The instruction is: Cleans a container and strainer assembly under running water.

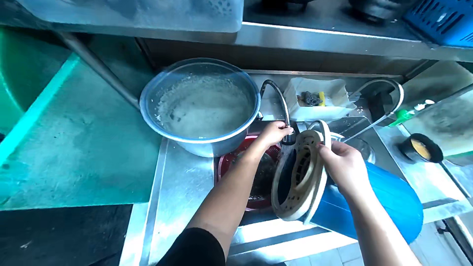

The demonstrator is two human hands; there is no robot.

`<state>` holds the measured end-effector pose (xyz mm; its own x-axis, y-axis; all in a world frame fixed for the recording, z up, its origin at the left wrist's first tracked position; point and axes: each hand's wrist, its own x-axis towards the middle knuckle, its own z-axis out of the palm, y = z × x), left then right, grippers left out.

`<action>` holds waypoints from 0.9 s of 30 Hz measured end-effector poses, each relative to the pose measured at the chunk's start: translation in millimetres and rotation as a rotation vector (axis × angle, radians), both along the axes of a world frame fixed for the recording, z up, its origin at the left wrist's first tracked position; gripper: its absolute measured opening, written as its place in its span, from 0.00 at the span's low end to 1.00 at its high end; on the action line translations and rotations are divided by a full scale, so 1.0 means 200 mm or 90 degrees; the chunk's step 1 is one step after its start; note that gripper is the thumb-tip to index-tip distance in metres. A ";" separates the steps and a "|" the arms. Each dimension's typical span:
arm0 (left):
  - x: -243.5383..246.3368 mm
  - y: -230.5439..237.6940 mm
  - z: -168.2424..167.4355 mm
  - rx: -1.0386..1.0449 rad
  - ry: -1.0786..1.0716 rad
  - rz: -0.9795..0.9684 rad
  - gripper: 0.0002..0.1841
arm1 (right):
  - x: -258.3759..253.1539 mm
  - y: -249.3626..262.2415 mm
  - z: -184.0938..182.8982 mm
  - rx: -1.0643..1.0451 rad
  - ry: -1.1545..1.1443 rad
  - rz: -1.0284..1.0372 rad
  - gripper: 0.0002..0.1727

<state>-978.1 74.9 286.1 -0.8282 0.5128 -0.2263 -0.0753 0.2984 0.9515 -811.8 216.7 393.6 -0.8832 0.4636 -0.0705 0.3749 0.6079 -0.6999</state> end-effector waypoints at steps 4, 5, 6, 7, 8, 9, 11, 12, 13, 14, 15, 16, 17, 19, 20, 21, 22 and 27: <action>0.00 -0.01 -0.04 0.010 -0.009 0.006 0.22 | -0.11 -0.02 -0.08 0.029 -0.097 0.029 0.16; 0.00 -0.01 -0.05 0.012 -0.004 0.007 0.21 | -0.14 -0.02 -0.11 0.028 -0.117 0.029 0.15; 0.00 -0.01 -0.06 0.014 0.000 0.008 0.20 | -0.18 -0.02 -0.14 0.027 -0.132 0.019 0.15; 0.00 -0.01 -0.07 0.013 0.005 0.011 0.20 | -0.21 -0.02 -0.16 0.029 -0.140 0.008 0.16; 0.00 -0.02 -0.09 0.012 0.008 0.013 0.20 | -0.24 -0.02 -0.16 0.028 -0.141 0.000 0.16; -0.01 -0.02 -0.10 0.012 0.011 0.016 0.21 | -0.26 -0.02 -0.15 0.030 -0.143 -0.002 0.16; 0.00 -0.04 -0.13 0.018 0.012 0.024 0.21 | -0.27 -0.03 -0.15 0.028 -0.151 -0.002 0.16; 0.00 -0.04 -0.14 0.019 0.011 0.027 0.22 | -0.26 -0.04 -0.15 0.027 -0.151 -0.001 0.16; 0.01 -0.04 -0.14 0.021 0.011 0.030 0.22 | -0.27 -0.05 -0.15 0.028 -0.150 0.000 0.17; 0.01 -0.04 -0.13 0.024 0.009 0.031 0.22 | -0.27 -0.06 -0.15 0.026 -0.149 -0.001 0.18; 0.02 -0.05 -0.12 0.026 0.004 0.027 0.22 | -0.27 -0.07 -0.16 0.021 -0.149 0.000 0.18; 0.02 -0.06 -0.10 0.028 0.001 0.022 0.22 | -0.26 -0.07 -0.16 0.019 -0.147 0.000 0.17; 0.02 -0.06 -0.09 0.035 -0.002 0.018 0.22 | -0.25 -0.07 -0.16 0.020 -0.141 0.000 0.17; 0.04 -0.08 -0.04 0.063 -0.012 0.011 0.22 | -0.23 -0.06 -0.14 0.005 -0.131 -0.006 0.18; 0.04 -0.09 -0.01 0.074 -0.018 0.007 0.22 | -0.21 -0.06 -0.11 -0.004 -0.123 -0.009 0.18; 0.05 -0.09 0.01 0.082 -0.023 0.004 0.23 | -0.18 -0.05 -0.07 -0.022 -0.110 -0.017 0.17; 0.05 -0.09 0.03 0.084 -0.026 0.002 0.23 | -0.16 -0.05 -0.03 -0.039 -0.092 -0.024 0.17; 0.04 -0.02 0.02 0.126 -0.004 0.025 0.19 | -0.04 0.01 0.09 -0.086 0.001 -0.005 0.11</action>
